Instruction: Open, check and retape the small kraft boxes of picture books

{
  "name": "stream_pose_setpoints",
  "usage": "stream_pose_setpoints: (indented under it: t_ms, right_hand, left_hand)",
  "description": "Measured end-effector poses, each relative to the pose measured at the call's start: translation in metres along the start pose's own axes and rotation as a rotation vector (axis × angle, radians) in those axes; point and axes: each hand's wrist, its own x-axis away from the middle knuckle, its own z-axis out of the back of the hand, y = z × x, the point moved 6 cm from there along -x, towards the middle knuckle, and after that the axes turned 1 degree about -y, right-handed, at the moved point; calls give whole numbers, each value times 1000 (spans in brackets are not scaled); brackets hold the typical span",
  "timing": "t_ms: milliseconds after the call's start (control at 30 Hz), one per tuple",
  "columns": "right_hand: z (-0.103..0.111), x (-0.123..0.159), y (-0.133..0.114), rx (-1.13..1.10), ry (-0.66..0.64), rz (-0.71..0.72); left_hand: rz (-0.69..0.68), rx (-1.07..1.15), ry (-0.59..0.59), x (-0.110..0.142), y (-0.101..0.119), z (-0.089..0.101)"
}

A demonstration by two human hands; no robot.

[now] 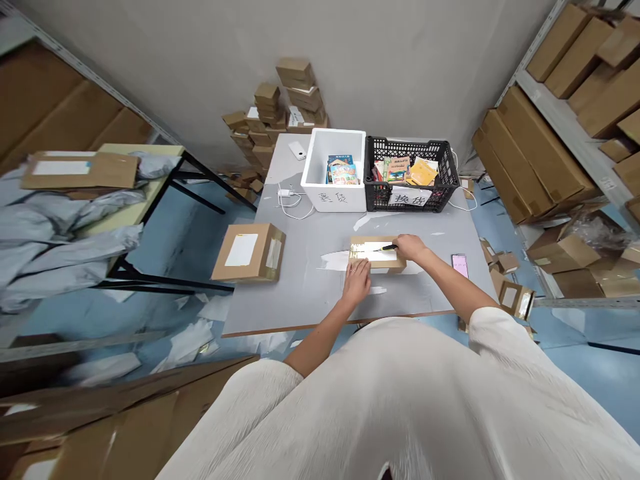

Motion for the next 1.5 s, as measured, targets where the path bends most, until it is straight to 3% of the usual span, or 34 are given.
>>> stream_pose_setpoints:
  t_ms: [200, 467, 600, 733, 833, 967, 1100, 1500]
  right_hand:
    - [-7, 12, 33, -13, 1, -29]
    - [-28, 36, 107, -38, 50, -81]
    - [-47, 53, 149, -101, 110, -116]
    - [-77, 73, 179, -309, 141, -159]
    - [-103, 83, 175, -502, 200, -152]
    - [-136, 84, 143, -845, 289, -135]
    - [-156, 79, 113, -1068, 360, -108]
    - [-180, 69, 108, -1182, 368, -112]
  left_hand:
    - [36, -32, -31, -2, 3, 4]
    - [82, -70, -80, -6, 7, 9]
    - [130, -87, -67, -11, 11, 10]
    - [215, -104, -14, -28, 16, 13]
    - [172, -82, -28, -50, 29, 12]
    - [38, -61, -153, -80, 50, 5]
    - [38, -90, -271, -100, 55, 0]
    - [52, -287, -440, -112, 61, -14]
